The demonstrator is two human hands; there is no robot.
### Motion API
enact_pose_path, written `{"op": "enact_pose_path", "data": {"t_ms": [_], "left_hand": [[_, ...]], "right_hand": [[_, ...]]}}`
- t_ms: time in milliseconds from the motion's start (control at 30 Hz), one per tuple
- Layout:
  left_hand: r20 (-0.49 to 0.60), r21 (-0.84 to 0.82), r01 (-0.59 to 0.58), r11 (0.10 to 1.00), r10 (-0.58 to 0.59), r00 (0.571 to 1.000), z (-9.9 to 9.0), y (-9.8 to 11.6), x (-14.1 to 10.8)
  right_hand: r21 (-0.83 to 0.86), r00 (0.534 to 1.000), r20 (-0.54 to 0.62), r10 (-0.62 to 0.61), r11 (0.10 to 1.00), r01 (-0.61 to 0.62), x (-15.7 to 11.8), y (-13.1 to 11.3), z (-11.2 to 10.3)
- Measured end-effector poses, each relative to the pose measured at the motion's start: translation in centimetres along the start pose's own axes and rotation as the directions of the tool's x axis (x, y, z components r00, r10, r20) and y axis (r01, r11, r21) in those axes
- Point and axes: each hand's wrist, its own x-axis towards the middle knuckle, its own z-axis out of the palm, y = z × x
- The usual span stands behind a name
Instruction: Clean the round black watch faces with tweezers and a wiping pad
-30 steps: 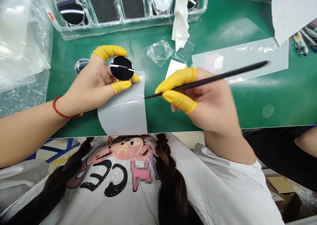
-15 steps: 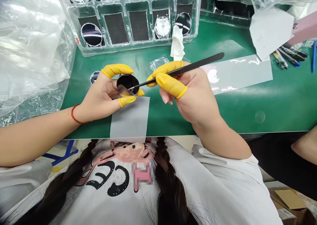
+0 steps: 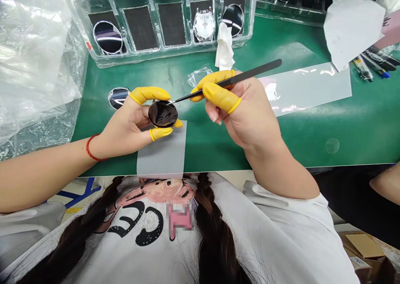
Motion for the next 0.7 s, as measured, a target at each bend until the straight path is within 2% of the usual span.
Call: {"op": "enact_pose_path", "data": {"t_ms": [233,433,700], "left_hand": [[-0.010,-0.023,-0.002,1.000,0.002,1.000,0.09,-0.08,-0.07],[-0.019,-0.097,0.007,0.995,-0.009,1.000,0.08,-0.29,0.04],[-0.007,-0.086,-0.025,0.996,0.025,1.000,0.00,-0.34,0.02]], "right_hand": [[-0.030,1.000,0.024,0.016,0.999,-0.015,0.09,0.19,-0.08],[-0.007,0.999,0.003,0.044,0.999,-0.044,-0.04,-0.04,0.16],[0.004,0.996,-0.035,0.076,0.997,-0.076,-0.51,-0.35,0.24]]}}
